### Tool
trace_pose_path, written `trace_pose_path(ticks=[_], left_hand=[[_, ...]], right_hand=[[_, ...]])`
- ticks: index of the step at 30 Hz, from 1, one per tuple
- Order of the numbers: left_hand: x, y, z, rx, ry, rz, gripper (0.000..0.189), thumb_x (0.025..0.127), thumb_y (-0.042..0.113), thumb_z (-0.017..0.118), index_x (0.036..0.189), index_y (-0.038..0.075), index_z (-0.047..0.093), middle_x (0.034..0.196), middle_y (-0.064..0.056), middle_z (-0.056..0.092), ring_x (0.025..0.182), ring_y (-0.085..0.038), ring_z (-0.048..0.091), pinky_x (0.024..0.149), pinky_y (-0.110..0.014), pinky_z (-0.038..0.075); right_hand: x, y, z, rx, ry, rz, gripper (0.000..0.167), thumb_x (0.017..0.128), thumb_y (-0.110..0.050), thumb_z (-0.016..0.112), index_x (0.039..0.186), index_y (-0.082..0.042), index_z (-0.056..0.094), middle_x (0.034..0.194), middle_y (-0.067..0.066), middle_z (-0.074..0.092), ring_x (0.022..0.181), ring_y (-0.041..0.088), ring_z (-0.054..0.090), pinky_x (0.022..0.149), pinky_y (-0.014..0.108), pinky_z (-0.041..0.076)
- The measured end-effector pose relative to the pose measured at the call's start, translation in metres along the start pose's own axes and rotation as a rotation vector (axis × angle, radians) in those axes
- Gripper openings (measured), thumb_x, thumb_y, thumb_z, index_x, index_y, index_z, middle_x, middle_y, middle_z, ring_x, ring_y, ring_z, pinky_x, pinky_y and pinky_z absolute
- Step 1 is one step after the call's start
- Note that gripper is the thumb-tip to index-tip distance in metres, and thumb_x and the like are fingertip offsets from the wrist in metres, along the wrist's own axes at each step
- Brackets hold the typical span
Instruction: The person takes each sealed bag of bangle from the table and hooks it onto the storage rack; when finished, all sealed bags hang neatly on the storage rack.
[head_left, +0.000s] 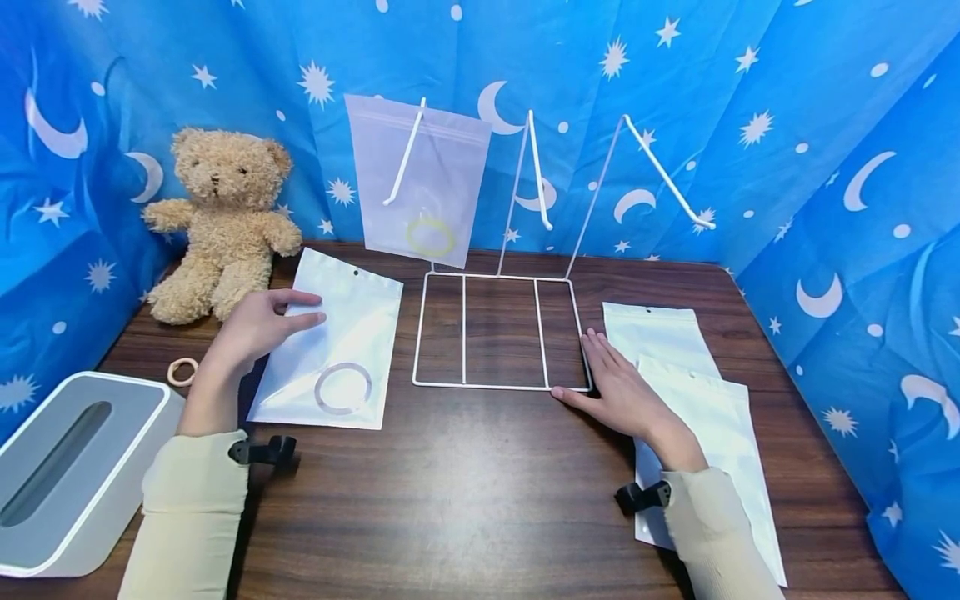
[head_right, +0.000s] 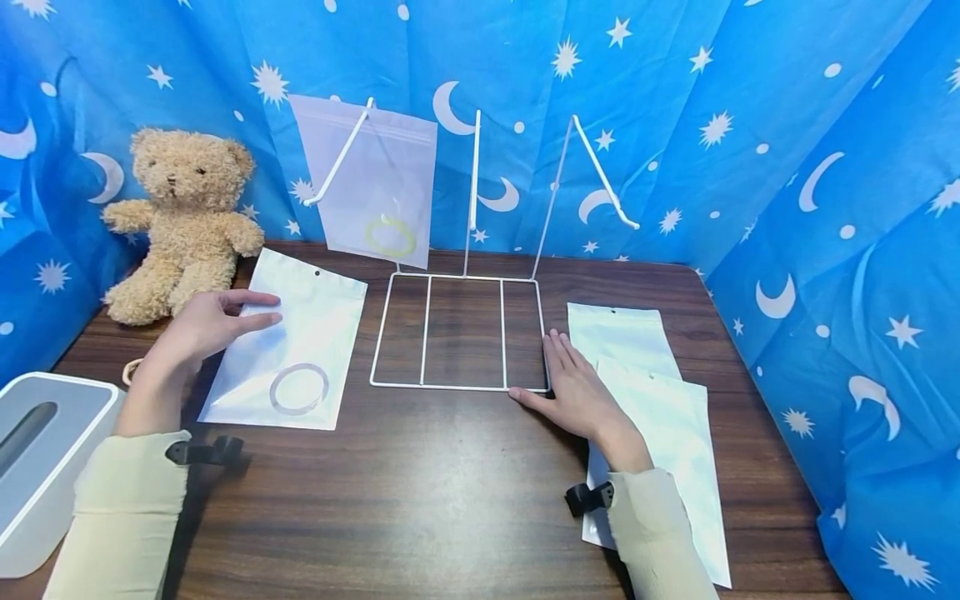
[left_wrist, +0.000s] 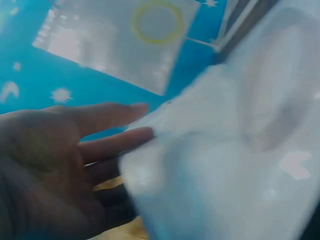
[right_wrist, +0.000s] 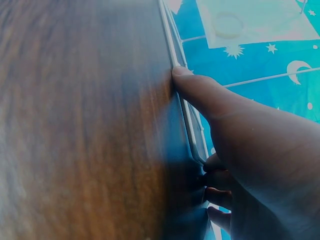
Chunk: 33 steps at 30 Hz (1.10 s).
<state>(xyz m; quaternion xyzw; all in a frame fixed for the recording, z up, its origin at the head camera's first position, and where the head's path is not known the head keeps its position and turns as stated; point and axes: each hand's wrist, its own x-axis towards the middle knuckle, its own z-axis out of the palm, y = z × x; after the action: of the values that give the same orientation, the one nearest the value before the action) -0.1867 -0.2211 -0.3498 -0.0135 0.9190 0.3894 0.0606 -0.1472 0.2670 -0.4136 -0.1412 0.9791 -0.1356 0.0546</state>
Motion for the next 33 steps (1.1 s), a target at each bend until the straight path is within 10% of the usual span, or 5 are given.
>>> trace_pose_path(ticks=[6, 13, 21, 28, 33], left_hand=[[-0.029, 0.038, -0.013, 0.211, 0.050, 0.213, 0.045, 0.094, 0.042, 0.065, 0.121, 0.006, 0.070, 0.114, -0.019, 0.065, 0.081, -0.027, 0.054, 0.061, -0.037, 0.041], [-0.055, 0.071, -0.010, 0.316, 0.079, 0.616, 0.026, 0.093, 0.023, 0.070, 0.114, 0.010, 0.074, 0.104, -0.006, 0.073, 0.083, -0.016, 0.066, 0.066, -0.037, 0.049], [-0.063, 0.093, 0.001, 0.066, 0.079, 0.863, 0.029, 0.087, 0.007, 0.075, 0.112, 0.021, 0.075, 0.109, 0.013, 0.070, 0.097, -0.005, 0.064, 0.072, -0.022, 0.052], [-0.078, 0.137, 0.021, -0.302, 0.136, 1.141, 0.029, 0.079, -0.022, 0.067, 0.103, -0.006, 0.072, 0.101, -0.012, 0.072, 0.092, -0.021, 0.066, 0.073, -0.023, 0.051], [-0.081, 0.155, 0.038, -0.450, 0.193, 1.223, 0.025, 0.077, -0.023, 0.065, 0.099, -0.014, 0.069, 0.097, -0.021, 0.070, 0.093, -0.025, 0.066, 0.079, -0.028, 0.053]], right_hand=[[0.000, 0.000, 0.000, 0.007, 0.001, 0.004, 0.108, 0.087, -0.074, 0.049, 0.156, 0.000, 0.012, 0.161, 0.020, 0.009, 0.148, 0.035, 0.007, 0.115, 0.056, 0.015], [0.000, 0.001, 0.001, 0.003, -0.003, -0.001, 0.108, 0.087, -0.074, 0.048, 0.156, 0.000, 0.012, 0.161, 0.020, 0.009, 0.147, 0.035, 0.007, 0.115, 0.056, 0.015], [-0.001, 0.002, -0.001, 0.006, -0.005, -0.001, 0.107, 0.087, -0.074, 0.049, 0.156, 0.000, 0.012, 0.161, 0.019, 0.009, 0.148, 0.035, 0.006, 0.115, 0.056, 0.015], [-0.003, 0.003, -0.002, 0.007, 0.007, -0.011, 0.106, 0.088, -0.072, 0.051, 0.156, 0.000, 0.012, 0.161, 0.019, 0.010, 0.148, 0.034, 0.007, 0.115, 0.055, 0.015], [-0.003, 0.002, -0.002, 0.019, 0.010, -0.034, 0.104, 0.089, -0.069, 0.052, 0.156, -0.001, 0.011, 0.161, 0.018, 0.009, 0.148, 0.034, 0.007, 0.115, 0.054, 0.015]])
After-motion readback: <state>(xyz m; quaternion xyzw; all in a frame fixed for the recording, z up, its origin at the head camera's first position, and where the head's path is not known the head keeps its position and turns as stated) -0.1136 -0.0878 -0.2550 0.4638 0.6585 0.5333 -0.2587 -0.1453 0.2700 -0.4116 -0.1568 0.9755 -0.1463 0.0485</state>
